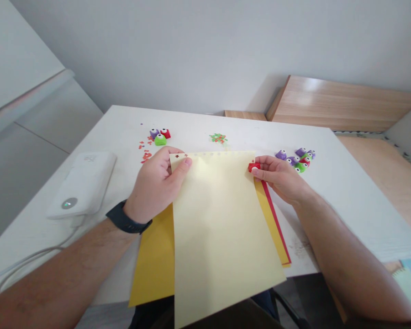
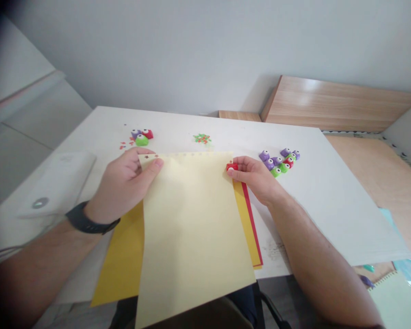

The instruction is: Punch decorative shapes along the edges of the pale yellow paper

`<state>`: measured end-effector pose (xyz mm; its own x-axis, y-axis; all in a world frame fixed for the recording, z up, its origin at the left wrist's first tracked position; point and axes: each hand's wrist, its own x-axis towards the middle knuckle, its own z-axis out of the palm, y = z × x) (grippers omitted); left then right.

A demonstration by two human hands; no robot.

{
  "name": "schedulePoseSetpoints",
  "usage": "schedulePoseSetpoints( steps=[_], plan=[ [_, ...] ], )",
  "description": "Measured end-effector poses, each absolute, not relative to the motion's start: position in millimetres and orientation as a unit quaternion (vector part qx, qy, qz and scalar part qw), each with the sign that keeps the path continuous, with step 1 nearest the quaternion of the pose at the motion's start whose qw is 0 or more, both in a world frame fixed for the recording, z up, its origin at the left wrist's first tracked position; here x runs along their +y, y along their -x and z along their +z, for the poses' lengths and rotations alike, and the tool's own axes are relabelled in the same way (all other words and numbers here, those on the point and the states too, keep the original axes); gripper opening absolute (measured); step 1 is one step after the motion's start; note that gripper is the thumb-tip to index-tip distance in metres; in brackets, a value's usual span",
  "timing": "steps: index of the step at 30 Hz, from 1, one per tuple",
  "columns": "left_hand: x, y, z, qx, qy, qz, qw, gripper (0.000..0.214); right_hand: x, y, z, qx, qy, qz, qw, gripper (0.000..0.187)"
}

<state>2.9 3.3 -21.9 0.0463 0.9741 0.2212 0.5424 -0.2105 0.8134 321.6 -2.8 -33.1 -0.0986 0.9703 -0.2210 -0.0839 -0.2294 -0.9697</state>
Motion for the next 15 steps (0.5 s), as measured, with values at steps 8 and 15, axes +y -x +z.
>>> schedulePoseSetpoints(
  steps=[8, 15],
  plan=[
    [2.6, -3.4, -20.4, 0.566, -0.665, 0.395, 0.286, 0.028, -2.2, -322.4, -35.0, -0.427, 0.508, 0.605, 0.44, 0.041],
    [3.6, -3.2, -21.5, 0.561, -0.668, 0.4, 0.282, 0.026, -2.3, -322.2, -35.2, -0.42, 0.503, 0.612, 0.442, 0.039]
  ],
)
